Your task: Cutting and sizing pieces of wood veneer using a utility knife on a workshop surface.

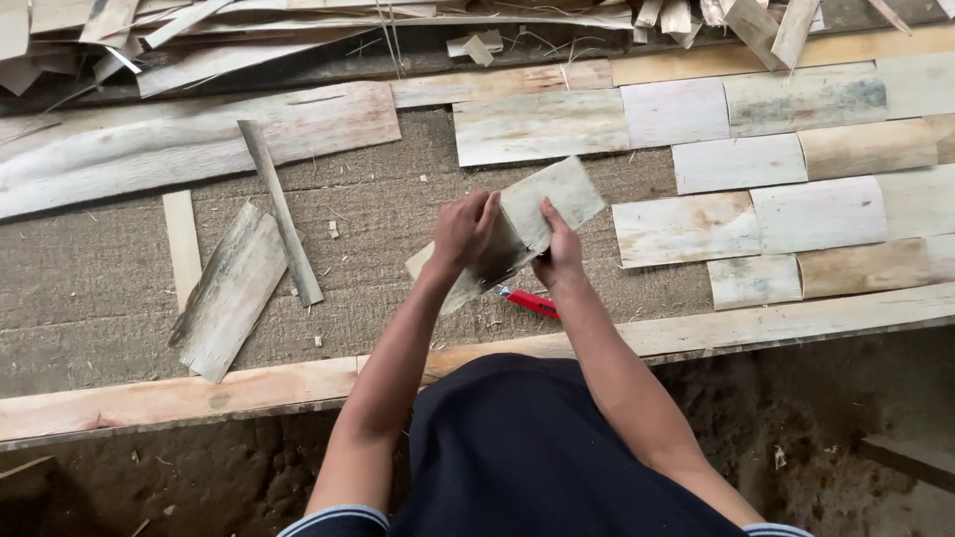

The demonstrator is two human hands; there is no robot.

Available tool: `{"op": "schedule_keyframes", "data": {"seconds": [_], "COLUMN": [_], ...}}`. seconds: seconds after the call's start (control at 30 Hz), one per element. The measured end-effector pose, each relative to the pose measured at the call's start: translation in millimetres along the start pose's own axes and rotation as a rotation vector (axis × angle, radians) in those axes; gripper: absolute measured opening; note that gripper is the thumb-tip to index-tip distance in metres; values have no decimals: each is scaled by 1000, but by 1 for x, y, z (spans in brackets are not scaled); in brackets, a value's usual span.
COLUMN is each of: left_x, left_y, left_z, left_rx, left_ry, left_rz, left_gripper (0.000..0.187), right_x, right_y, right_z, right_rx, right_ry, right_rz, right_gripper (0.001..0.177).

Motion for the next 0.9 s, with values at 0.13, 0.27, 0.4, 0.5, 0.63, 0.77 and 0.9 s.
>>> {"op": "schedule_keyframes", "data": {"seconds": [0.13, 0.27, 0.4, 0.5, 0.63, 0.77, 0.9], "left_x": [1, 2, 0, -3, -14, -15, -13], "left_y": [14, 18, 22, 5, 13, -9, -19], "left_z": [16, 15, 10, -11, -13, -77, -129], "left_rx": [-45, 38, 155, 57, 37, 212, 268], "left_ry": [-25, 66, 152, 125, 7, 39, 205], "left_rz": [58, -48, -139, -214, -253, -268, -355], "left_gripper": [46, 50, 55, 46, 65, 46, 49], "right_x": [1, 2, 70, 43, 38, 52, 37], "right_y": [-4, 20, 92, 72, 36, 31, 37], "right_z": [9, -15, -17, -22, -27, -1, 8], "right_rx": [8, -245, -584, -591, -369, -426, -827], "right_ry": [-66, 156, 483, 455, 380, 132, 121], "right_rz": [-10, 82, 168, 161, 79, -45, -34], "right_gripper": [46, 56, 65, 44, 62, 59, 34]}}
Point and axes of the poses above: each hand's wrist, its own x-axis towards the middle knuckle, its own y-axis out of the back of the hand, z = x × y, the point moved 10 cm from there along x, towards the middle knuckle, and after that the axes turned 2 degrees about x, right-handed, at the moved point
